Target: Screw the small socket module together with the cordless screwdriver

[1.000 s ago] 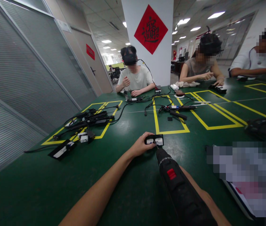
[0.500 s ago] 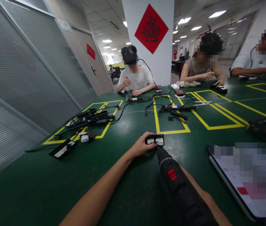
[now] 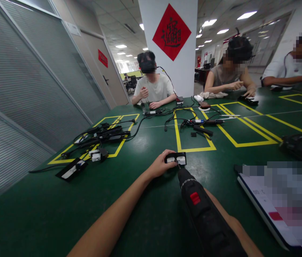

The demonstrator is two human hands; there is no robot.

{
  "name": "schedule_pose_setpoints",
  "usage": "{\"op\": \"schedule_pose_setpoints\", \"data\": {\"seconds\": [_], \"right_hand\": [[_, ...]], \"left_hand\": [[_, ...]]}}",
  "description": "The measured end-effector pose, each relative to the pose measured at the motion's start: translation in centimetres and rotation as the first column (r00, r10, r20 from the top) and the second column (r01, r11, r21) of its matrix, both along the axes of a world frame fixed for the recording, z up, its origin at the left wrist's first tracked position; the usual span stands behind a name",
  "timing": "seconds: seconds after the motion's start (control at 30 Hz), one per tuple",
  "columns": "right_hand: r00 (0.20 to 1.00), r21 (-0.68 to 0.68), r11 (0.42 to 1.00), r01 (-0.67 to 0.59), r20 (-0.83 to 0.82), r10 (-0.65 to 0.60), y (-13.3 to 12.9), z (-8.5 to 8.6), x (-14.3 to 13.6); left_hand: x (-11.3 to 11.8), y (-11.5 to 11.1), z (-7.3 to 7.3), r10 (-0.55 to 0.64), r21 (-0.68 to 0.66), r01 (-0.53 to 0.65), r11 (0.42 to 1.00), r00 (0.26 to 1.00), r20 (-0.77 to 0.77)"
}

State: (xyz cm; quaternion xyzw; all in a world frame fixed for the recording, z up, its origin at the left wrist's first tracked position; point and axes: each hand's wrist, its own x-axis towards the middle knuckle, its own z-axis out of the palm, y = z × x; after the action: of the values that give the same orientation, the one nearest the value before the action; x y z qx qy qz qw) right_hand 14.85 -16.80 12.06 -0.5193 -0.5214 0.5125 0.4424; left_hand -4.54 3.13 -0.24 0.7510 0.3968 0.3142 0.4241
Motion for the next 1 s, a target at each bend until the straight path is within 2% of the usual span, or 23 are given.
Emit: {"op": "schedule_pose_setpoints", "data": {"seconds": [0.53,0.83,1.0], "right_hand": [[0.999,-0.043,0.999,-0.016,-0.034,0.015,0.81,-1.09,-0.06],[0.999,-0.045,0.999,-0.006,-0.040,0.005,0.44,-0.19,0.03],[0.999,-0.033,0.999,0.000,-0.039,-0.001,0.77,-0.57,-0.03]], "left_hand": [[-0.02,0.05,-0.07,-0.015,0.003,0.015,1.000,1.000,0.005],[-0.03,0.03,-0.11,-0.015,0.009,0.015,1.000,1.000,0.004],[0.00,0.00,-0.05,-0.012,-0.003,0.012,1.000,1.000,0.003]]}}
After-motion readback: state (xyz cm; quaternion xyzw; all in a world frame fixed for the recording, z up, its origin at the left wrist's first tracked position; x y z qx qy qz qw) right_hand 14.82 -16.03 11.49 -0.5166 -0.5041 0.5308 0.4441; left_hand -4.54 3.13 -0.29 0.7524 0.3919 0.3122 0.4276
